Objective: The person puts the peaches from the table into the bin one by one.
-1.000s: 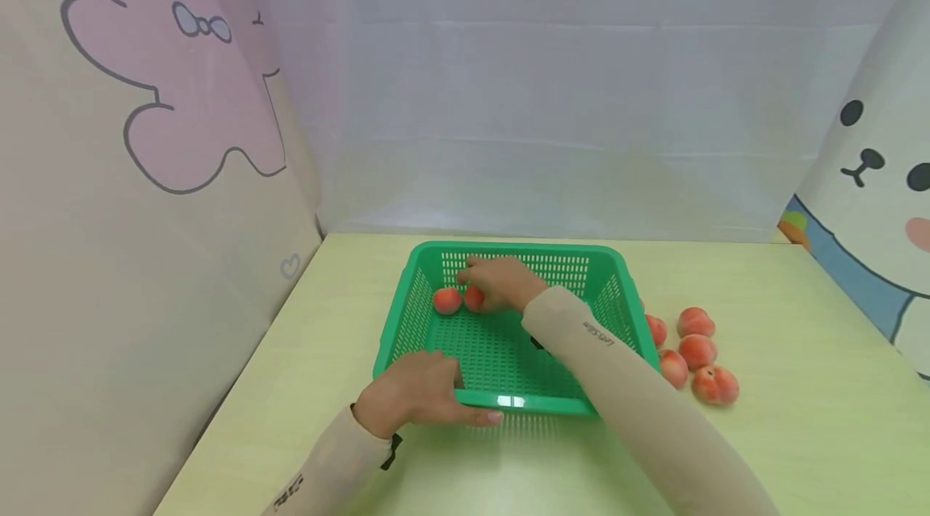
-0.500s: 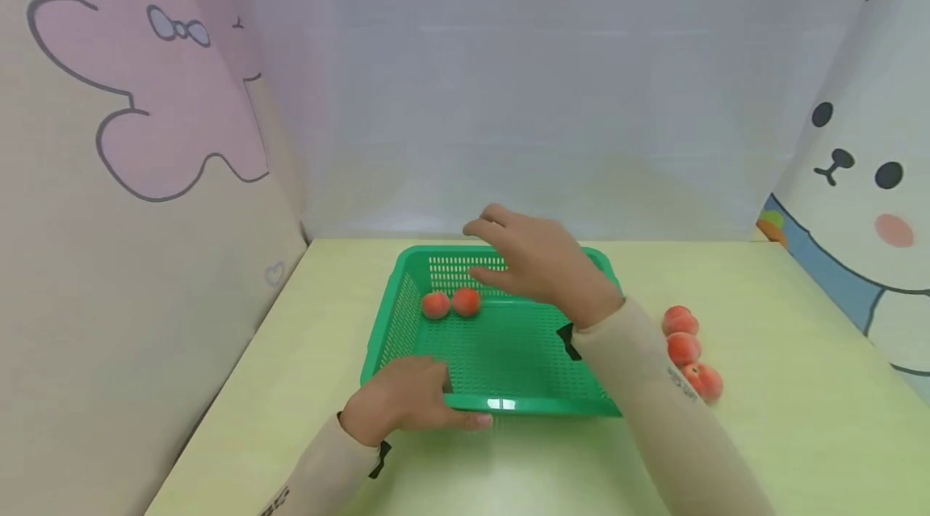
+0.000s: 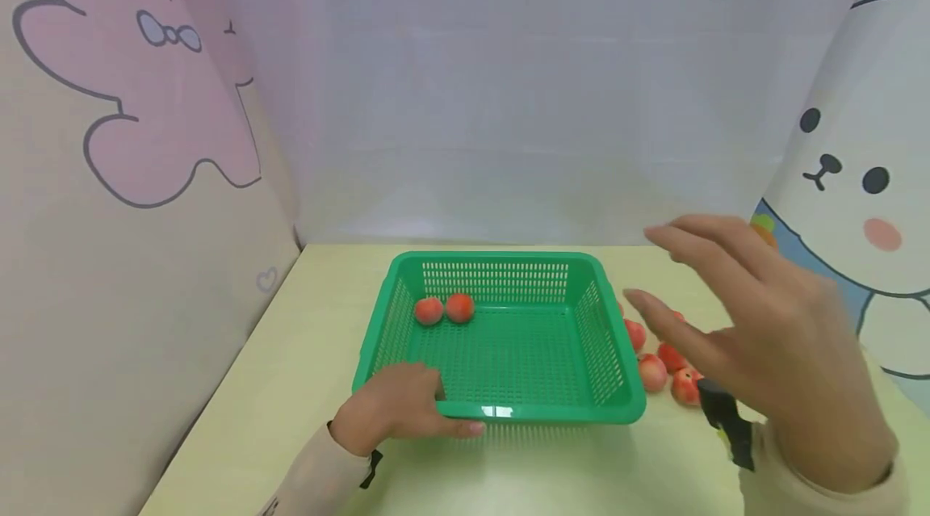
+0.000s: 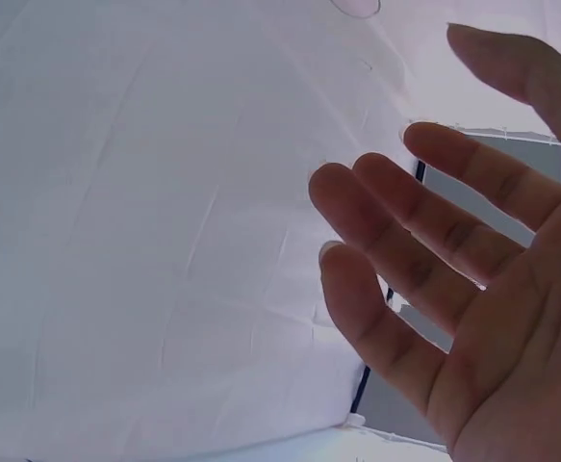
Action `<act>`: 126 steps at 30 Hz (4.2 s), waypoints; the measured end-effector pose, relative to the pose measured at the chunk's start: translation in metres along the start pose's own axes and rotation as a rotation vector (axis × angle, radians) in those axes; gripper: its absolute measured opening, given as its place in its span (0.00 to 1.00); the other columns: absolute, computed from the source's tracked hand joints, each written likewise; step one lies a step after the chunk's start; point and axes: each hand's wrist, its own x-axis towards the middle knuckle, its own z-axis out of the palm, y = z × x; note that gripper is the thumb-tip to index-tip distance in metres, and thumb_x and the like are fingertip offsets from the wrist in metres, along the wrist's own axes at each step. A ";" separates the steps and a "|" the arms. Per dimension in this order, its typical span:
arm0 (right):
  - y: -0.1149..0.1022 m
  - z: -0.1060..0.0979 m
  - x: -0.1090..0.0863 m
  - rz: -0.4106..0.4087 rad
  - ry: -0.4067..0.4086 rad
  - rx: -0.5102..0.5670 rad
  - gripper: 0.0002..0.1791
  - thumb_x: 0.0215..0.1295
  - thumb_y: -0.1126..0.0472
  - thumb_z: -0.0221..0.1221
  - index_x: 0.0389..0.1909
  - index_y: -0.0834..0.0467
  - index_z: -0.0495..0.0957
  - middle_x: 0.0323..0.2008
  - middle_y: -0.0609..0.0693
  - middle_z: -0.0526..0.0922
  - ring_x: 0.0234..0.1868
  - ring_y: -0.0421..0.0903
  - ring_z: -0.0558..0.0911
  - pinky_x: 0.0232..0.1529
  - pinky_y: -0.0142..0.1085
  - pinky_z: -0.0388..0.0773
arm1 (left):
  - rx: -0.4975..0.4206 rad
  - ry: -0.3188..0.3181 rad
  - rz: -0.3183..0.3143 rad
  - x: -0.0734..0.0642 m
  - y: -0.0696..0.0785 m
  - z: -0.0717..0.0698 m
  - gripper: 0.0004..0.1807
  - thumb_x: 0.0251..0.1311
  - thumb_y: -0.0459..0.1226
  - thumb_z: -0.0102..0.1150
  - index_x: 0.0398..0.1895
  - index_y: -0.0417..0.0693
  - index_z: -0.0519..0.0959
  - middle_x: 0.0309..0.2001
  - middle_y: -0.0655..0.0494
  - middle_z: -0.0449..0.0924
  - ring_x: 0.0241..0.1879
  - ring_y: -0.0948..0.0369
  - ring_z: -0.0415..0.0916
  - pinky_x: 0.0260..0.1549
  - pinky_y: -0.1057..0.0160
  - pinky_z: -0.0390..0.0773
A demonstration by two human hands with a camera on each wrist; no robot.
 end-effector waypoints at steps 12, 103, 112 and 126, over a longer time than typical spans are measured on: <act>0.046 -0.029 -0.044 0.198 -0.043 -0.095 0.46 0.73 0.24 0.52 0.50 0.67 0.86 0.42 0.61 0.86 0.42 0.19 0.70 0.40 0.17 0.67 | 0.002 -0.011 -0.005 0.000 0.001 0.001 0.39 0.55 0.76 0.64 0.16 0.56 0.63 0.18 0.65 0.55 0.20 0.66 0.58 0.22 0.62 0.60; 0.133 0.061 -0.133 0.950 -1.301 0.355 0.22 0.62 0.62 0.72 0.57 0.61 0.82 0.47 0.53 0.84 0.50 0.59 0.79 0.50 0.58 0.79 | -0.002 -0.015 -0.019 0.000 0.000 -0.002 0.39 0.54 0.75 0.65 0.15 0.55 0.65 0.16 0.65 0.57 0.20 0.66 0.59 0.22 0.62 0.62; 0.139 0.047 -0.129 0.797 -1.162 0.311 0.20 0.67 0.55 0.72 0.52 0.62 0.81 0.45 0.57 0.82 0.47 0.57 0.80 0.45 0.52 0.79 | -0.025 -0.012 -0.019 -0.001 -0.001 -0.001 0.37 0.54 0.74 0.67 0.17 0.54 0.68 0.17 0.64 0.61 0.19 0.65 0.62 0.22 0.61 0.63; 0.127 0.029 -0.110 0.704 -0.950 0.303 0.21 0.68 0.57 0.73 0.55 0.63 0.81 0.50 0.57 0.85 0.49 0.60 0.83 0.45 0.50 0.81 | -0.030 -0.012 -0.025 0.000 -0.001 -0.001 0.37 0.53 0.74 0.67 0.17 0.54 0.69 0.16 0.64 0.61 0.19 0.65 0.62 0.22 0.61 0.63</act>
